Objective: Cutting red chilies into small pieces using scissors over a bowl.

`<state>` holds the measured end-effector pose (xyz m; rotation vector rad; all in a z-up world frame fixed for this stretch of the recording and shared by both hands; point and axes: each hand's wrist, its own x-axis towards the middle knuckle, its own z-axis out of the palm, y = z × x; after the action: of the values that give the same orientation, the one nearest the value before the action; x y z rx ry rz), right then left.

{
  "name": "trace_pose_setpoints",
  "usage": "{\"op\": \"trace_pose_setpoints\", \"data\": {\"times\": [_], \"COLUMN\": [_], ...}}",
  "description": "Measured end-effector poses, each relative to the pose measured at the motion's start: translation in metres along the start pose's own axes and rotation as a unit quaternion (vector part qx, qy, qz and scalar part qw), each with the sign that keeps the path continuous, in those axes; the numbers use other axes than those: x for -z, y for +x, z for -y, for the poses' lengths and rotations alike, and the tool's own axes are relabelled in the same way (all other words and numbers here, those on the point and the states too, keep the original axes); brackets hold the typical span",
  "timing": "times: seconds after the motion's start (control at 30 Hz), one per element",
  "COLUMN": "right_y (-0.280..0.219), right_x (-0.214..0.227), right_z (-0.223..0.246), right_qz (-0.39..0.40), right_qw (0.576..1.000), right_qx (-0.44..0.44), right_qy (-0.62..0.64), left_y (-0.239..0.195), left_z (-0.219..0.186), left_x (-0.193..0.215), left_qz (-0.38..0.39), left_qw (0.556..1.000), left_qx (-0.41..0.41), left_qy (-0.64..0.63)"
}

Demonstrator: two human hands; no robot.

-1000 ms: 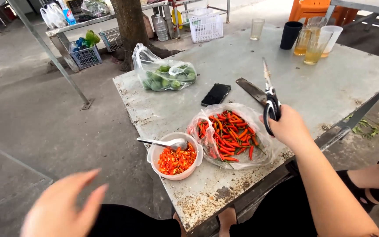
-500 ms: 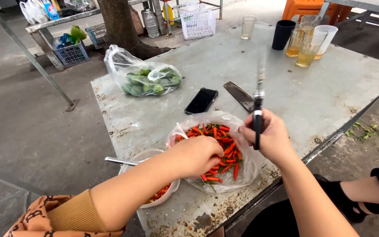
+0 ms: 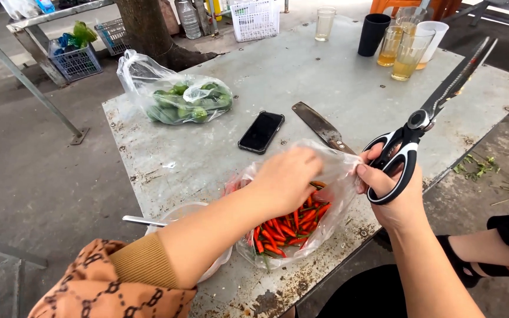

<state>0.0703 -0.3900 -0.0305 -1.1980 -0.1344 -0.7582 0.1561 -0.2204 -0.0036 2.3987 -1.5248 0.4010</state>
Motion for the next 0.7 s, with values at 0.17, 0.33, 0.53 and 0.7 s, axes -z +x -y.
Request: {"op": "trace_pose_setpoints", "data": {"times": [0.17, 0.33, 0.53, 0.7], "right_y": [-0.004, -0.004, -0.003, -0.004], "right_x": [0.013, 0.019, 0.020, 0.021], "right_z": [-0.009, -0.009, -0.003, -0.005], "right_qz": [-0.037, -0.063, -0.075, -0.080], "right_qw": [0.995, 0.989, 0.978, 0.969], "right_qx": [-0.029, -0.031, -0.050, -0.072], "right_qy": [-0.093, -0.134, -0.186, -0.222], "left_y": [0.009, -0.003, -0.025, -0.045], "left_z": [0.010, 0.027, 0.030, 0.027], "left_x": [-0.069, -0.065, -0.051, -0.056], "left_qz": [0.024, 0.041, 0.076, 0.054], "left_qw": [0.996, 0.991, 0.995, 0.996], "left_qx": [-0.013, -0.090, -0.032, -0.026], "left_qy": [0.081, 0.086, 0.051, 0.065]}}
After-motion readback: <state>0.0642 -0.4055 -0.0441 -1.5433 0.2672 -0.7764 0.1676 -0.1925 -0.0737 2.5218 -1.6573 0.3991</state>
